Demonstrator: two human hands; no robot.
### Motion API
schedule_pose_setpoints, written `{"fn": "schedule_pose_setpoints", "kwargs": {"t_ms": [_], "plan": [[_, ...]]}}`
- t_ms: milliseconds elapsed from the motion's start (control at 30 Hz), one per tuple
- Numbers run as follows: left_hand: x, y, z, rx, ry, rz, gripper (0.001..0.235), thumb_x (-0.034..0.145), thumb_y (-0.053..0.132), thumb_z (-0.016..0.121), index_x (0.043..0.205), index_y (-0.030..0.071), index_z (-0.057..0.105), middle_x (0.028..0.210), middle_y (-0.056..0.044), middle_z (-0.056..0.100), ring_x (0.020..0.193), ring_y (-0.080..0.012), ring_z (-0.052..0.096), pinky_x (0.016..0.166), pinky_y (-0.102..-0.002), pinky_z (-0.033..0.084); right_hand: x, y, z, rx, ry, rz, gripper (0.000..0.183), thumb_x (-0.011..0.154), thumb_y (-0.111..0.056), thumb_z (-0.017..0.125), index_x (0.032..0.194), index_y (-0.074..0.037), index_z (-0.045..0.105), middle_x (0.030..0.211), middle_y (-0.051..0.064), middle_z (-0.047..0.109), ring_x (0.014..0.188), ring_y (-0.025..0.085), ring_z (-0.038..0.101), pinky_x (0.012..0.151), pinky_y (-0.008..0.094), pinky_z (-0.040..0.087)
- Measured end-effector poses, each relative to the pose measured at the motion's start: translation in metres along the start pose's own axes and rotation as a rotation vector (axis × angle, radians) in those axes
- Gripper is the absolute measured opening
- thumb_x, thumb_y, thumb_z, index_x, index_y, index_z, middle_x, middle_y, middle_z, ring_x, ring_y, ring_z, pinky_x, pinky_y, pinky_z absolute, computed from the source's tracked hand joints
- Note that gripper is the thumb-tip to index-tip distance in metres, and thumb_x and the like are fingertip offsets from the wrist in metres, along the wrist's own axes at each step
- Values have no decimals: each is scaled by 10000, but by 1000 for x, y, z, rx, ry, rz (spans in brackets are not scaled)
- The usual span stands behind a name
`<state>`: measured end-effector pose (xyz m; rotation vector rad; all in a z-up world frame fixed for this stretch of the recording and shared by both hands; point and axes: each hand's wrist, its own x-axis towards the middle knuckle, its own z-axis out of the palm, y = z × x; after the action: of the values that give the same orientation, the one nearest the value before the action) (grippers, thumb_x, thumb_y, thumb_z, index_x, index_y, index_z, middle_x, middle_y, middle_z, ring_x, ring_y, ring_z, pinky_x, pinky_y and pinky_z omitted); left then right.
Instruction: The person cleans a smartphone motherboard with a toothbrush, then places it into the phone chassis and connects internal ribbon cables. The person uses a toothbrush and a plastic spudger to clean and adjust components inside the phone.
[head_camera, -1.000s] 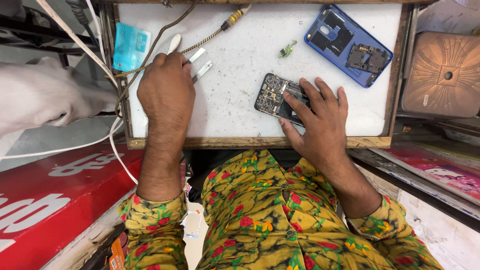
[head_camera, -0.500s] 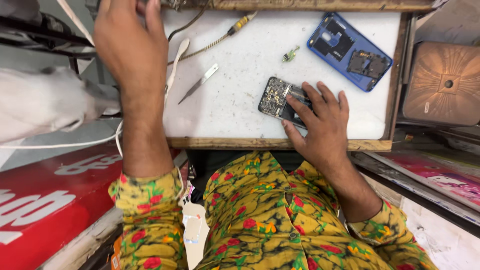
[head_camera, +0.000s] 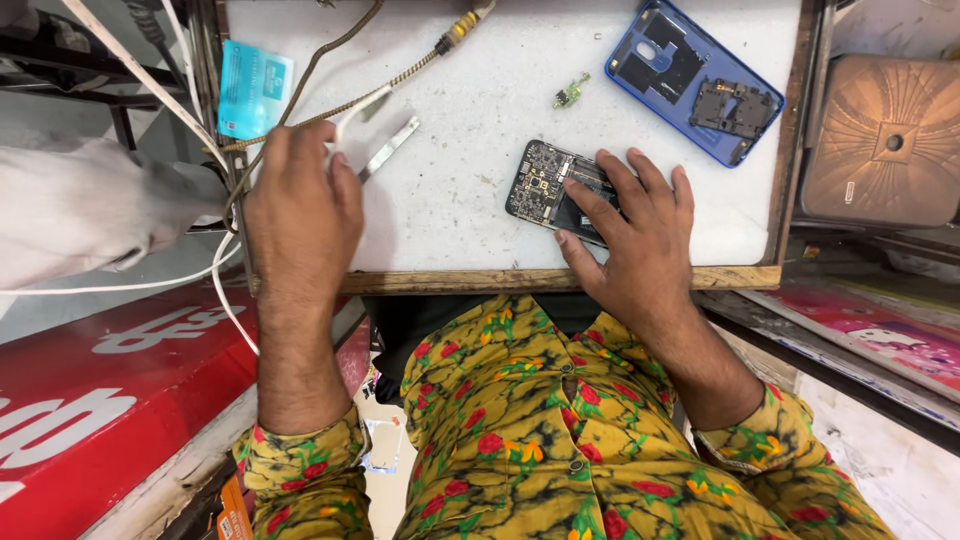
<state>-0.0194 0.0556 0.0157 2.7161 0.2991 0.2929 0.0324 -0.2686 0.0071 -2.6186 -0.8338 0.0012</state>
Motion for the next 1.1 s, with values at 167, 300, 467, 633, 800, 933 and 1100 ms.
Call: {"fn": "schedule_pose_setpoints", "kwargs": {"t_ms": [167,300,467,633,800,933,1100], "plan": [[9,17,15,86,-54,21,350,911,257,815,1128,23,672,1030,-163,631,862,-377,671,722,-470,546,0,1,-2,2,7,-2,527,887,-307,809,1379,-179,671,1531,136,510,1471,377,390,1213,662,215],[12,23,20,153,-120,49,235,926,196,784,1079,45,688,1031,-141,645,895,-359,676,745,-464,552,-3,3,0,12,12,4,522,901,-314,806,1388,-188,667,1533,126,513,1475,367,388,1216,656,214],[20,35,13,258,-107,95,193,921,167,748,1041,30,682,1005,-131,659,914,-329,670,724,-444,556,-2,2,-5,50,24,11,500,880,-303,800,1351,-197,672,1506,126,527,1462,373,389,1204,654,207],[1,70,4,154,-172,224,93,936,99,662,1022,70,682,908,-73,669,875,-310,622,707,-441,542,-4,-3,-18,175,179,-53,462,903,-210,802,1344,-168,668,1481,83,571,1440,363,498,1235,599,319],[-28,108,6,-25,-301,494,130,826,107,666,954,83,681,843,-63,666,841,-280,626,648,-421,534,-18,-7,-21,351,106,-195,427,883,-207,834,1272,-126,680,1181,93,706,1010,304,690,877,424,544],[-19,109,0,-10,-326,494,244,839,108,689,1081,76,694,861,-56,672,805,-249,653,631,-390,548,-19,10,-17,394,85,-230,305,878,-173,840,1159,-133,729,947,56,774,709,231,721,645,342,555],[-13,73,-8,-115,-189,217,296,952,88,677,1248,89,684,960,-103,703,829,-295,699,688,-412,577,-23,60,-34,644,369,107,145,1099,24,654,1236,25,700,1051,158,749,911,203,748,808,299,617]]}}
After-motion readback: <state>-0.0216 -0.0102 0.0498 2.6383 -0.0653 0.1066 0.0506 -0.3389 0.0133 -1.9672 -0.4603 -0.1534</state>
